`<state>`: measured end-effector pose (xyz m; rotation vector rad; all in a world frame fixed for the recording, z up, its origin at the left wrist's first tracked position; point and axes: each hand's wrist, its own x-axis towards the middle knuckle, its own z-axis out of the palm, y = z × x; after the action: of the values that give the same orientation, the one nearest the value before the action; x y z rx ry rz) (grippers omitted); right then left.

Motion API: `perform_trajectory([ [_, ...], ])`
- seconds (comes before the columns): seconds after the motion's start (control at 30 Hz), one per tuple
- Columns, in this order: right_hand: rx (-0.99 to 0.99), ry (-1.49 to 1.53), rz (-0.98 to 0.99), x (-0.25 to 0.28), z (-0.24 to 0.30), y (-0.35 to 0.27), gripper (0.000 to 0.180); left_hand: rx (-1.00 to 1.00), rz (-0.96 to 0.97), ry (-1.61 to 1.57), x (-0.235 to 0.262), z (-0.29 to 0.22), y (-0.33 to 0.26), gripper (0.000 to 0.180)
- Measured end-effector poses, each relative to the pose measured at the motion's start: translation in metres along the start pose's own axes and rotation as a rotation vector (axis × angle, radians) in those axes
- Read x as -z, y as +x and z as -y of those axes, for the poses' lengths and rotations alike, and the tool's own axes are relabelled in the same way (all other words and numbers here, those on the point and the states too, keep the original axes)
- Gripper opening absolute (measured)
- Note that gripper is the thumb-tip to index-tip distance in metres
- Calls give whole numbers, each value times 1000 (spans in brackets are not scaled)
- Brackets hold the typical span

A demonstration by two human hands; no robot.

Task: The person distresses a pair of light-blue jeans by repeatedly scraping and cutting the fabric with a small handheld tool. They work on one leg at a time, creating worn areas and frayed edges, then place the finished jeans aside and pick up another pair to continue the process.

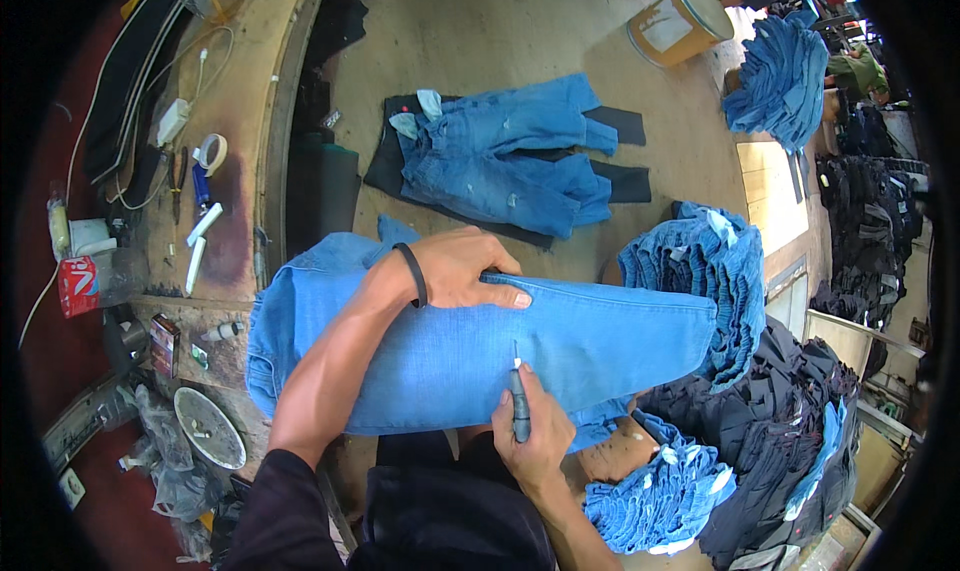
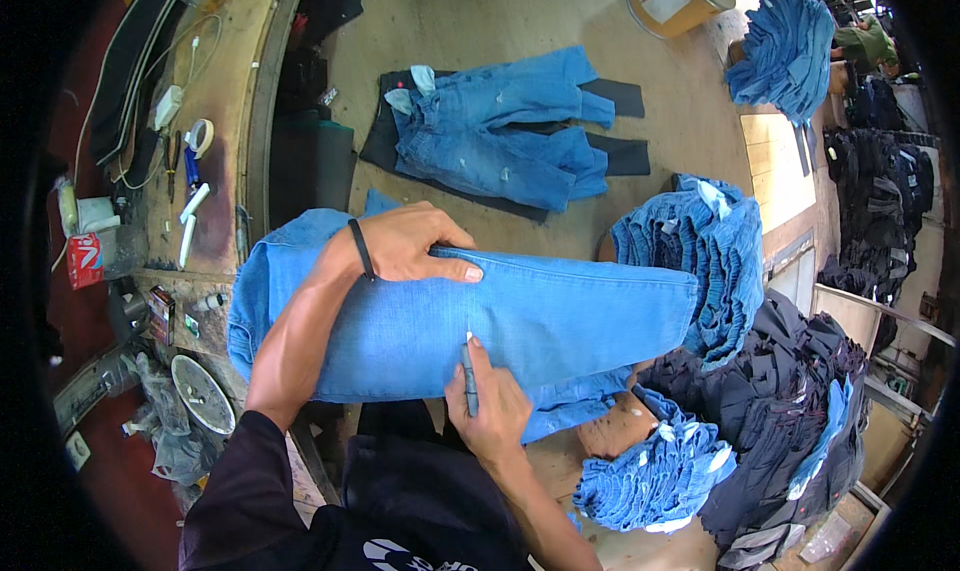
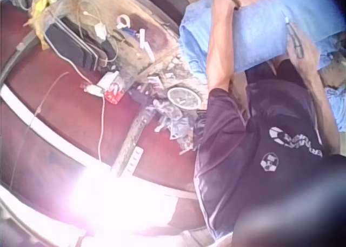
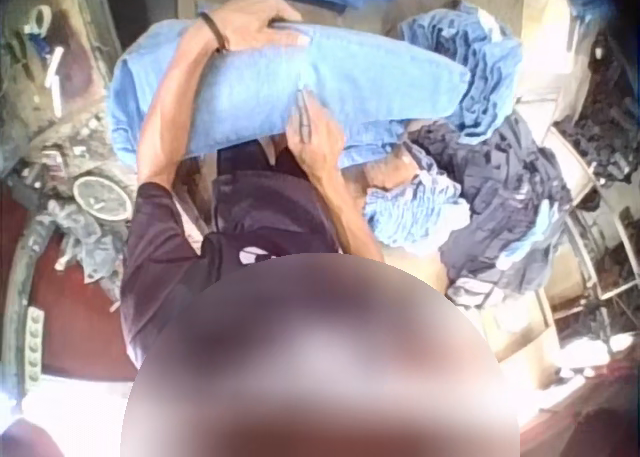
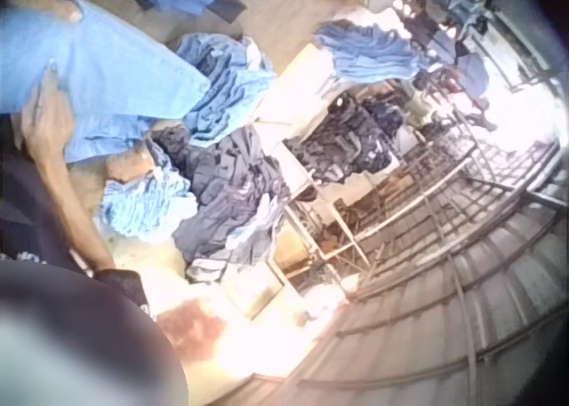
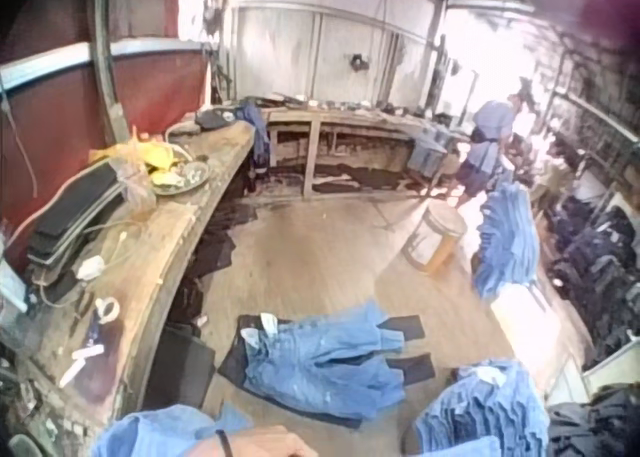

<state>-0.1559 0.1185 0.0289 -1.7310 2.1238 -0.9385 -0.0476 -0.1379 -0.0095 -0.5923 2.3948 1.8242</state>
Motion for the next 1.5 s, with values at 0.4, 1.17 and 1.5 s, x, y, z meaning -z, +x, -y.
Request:
perform_trajectory([
  [0.4, 60, -25, -10, -8, 3, 14, 51, -44, -85, 121, 0, -1, 0, 52],
  [1.17, -99, 28, 73, 16, 18, -17, 46, -161, -222, 128, -5, -1, 4, 49],
  [1.5, -26, -18, 19, -11, 1, 15, 48, -153, -220, 134, -4, -1, 3, 50],
])
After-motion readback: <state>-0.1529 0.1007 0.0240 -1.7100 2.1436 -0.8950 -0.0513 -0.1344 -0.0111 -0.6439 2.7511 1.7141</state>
